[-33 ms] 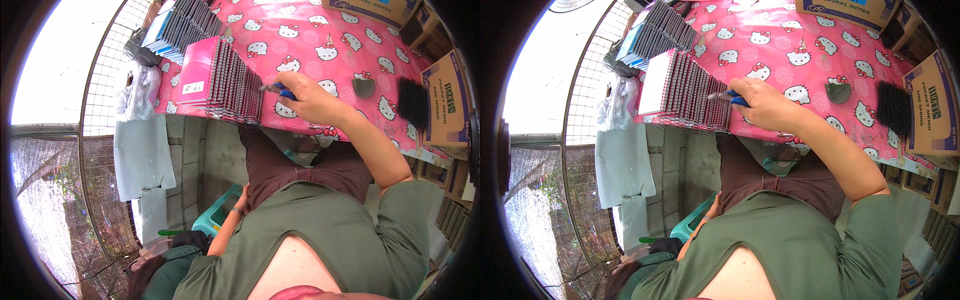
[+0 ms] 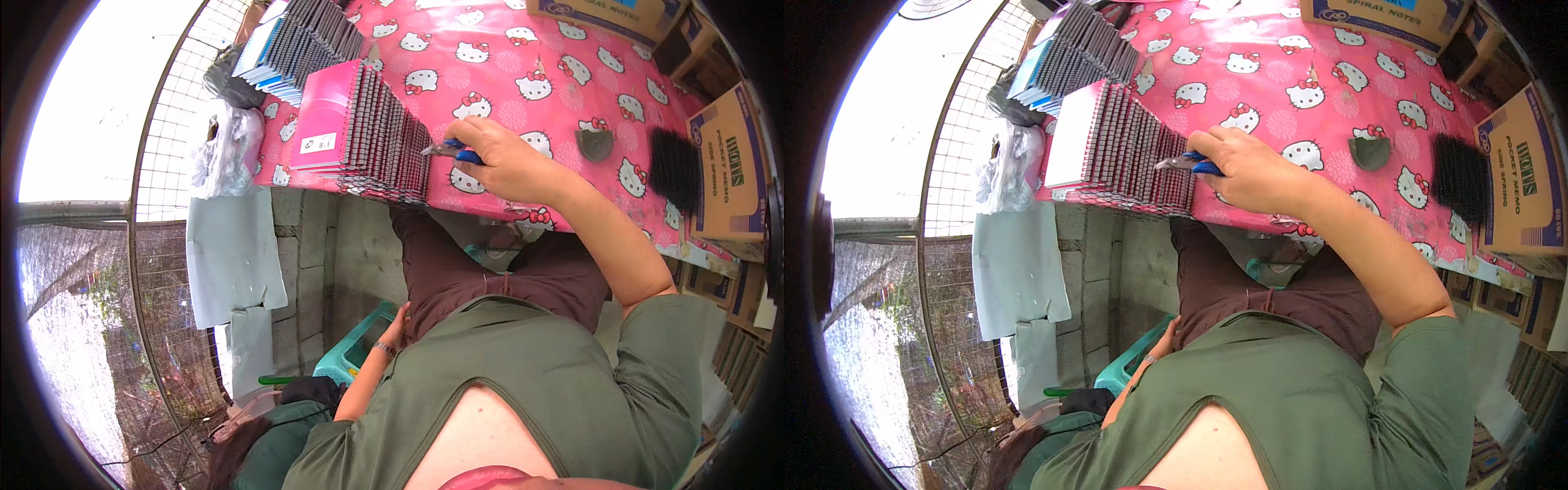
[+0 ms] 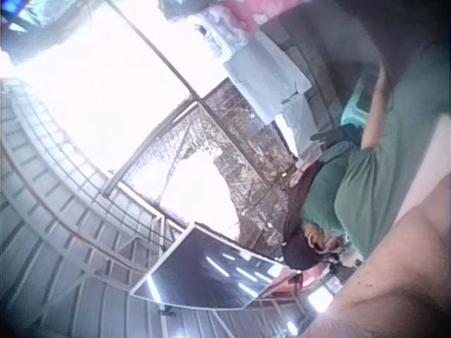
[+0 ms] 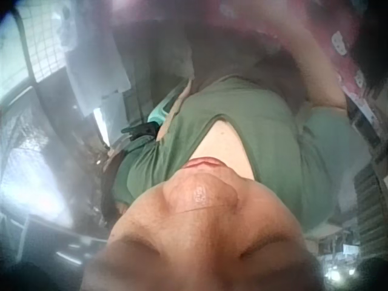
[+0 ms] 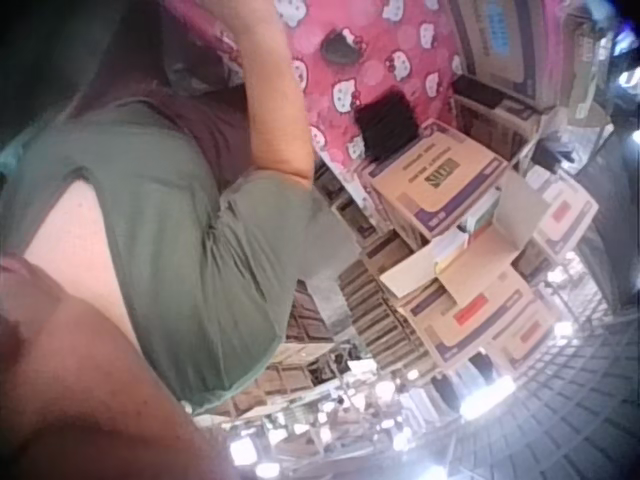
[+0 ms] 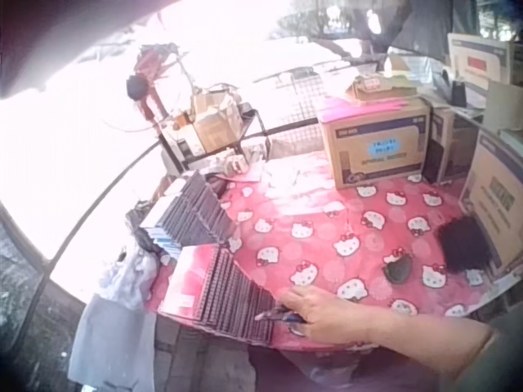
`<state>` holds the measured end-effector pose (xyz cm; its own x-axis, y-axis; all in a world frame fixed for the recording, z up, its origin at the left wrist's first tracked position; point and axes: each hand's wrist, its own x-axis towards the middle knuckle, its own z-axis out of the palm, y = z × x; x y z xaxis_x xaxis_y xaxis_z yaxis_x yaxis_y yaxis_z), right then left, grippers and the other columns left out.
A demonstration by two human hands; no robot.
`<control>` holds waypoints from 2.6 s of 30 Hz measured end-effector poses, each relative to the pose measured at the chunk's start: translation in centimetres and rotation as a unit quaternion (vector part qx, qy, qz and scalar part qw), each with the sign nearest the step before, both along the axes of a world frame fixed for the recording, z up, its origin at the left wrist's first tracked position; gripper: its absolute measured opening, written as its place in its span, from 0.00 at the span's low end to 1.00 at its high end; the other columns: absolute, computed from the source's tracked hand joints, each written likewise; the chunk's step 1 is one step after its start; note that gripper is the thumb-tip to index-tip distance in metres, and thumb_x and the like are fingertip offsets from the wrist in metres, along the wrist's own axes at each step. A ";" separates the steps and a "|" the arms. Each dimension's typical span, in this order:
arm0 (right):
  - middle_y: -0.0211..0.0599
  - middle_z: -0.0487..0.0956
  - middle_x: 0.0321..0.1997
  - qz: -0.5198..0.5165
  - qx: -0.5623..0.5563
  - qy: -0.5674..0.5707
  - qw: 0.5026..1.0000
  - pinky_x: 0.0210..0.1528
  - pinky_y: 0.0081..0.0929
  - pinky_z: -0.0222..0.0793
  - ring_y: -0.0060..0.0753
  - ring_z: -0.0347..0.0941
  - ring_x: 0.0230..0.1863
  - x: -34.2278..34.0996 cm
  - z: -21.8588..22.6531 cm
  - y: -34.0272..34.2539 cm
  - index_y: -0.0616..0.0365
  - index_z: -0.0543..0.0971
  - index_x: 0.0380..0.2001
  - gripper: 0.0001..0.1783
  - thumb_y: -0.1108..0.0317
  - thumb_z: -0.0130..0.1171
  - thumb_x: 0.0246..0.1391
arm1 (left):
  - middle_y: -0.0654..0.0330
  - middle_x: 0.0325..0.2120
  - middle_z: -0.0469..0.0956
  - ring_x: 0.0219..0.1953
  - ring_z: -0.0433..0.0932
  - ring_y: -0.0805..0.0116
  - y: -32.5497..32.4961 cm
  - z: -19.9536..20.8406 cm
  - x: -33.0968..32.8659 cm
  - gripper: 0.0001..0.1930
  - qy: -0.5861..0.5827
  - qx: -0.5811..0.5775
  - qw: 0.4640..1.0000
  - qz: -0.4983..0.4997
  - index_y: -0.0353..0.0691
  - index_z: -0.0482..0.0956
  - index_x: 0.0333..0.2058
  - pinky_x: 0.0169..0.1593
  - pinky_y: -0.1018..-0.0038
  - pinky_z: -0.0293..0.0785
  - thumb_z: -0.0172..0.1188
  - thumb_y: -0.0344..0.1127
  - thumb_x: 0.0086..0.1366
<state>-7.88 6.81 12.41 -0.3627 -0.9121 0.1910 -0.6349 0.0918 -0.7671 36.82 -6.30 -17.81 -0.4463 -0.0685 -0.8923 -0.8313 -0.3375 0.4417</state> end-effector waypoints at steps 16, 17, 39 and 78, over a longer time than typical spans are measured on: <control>0.39 0.79 0.36 -0.011 -0.099 0.320 0.942 0.51 0.39 0.71 0.42 0.77 0.46 -0.8 5.0 -4.8 0.58 0.77 0.34 0.16 0.63 0.67 0.42 | 0.64 0.19 0.73 0.21 0.69 0.75 -6.5 23.5 -13.7 0.20 0.299 -0.353 0.875 0.144 0.42 0.76 0.29 0.27 0.78 0.63 0.50 0.52 0.72; 0.39 0.79 0.36 -0.013 -0.089 0.325 0.942 0.52 0.38 0.71 0.42 0.77 0.46 -0.9 5.1 -5.2 0.58 0.77 0.34 0.16 0.62 0.67 0.42 | 0.63 0.20 0.75 0.21 0.68 0.76 -6.3 26.9 -16.4 0.20 0.364 -0.422 0.819 0.137 0.40 0.76 0.30 0.27 0.78 0.63 0.49 0.51 0.72; 0.35 0.78 0.26 -0.024 -0.041 0.450 0.892 0.40 0.34 0.73 0.38 0.79 0.33 0.0 6.2 -7.2 0.57 0.79 0.25 0.05 0.67 0.57 0.46 | 0.65 0.21 0.76 0.21 0.67 0.80 -4.4 35.0 -25.4 0.09 0.390 -0.637 0.664 0.043 0.32 0.80 0.35 0.26 0.80 0.64 0.62 0.34 0.68; 0.35 0.79 0.27 -0.023 -0.025 0.399 0.917 0.43 0.36 0.72 0.37 0.79 0.36 -0.6 3.8 -6.5 0.55 0.78 0.28 0.06 0.67 0.60 0.45 | 0.66 0.24 0.74 0.21 0.67 0.79 -4.2 34.1 -24.9 0.04 0.393 -0.336 0.837 0.176 0.37 0.76 0.36 0.25 0.82 0.61 0.61 0.30 0.65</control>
<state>-8.46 0.29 16.19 -0.1270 -0.8825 0.4529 -0.9919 0.1094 -0.0652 11.89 -10.48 16.27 -0.7243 -0.6884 -0.0388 -0.0956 0.0446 0.9944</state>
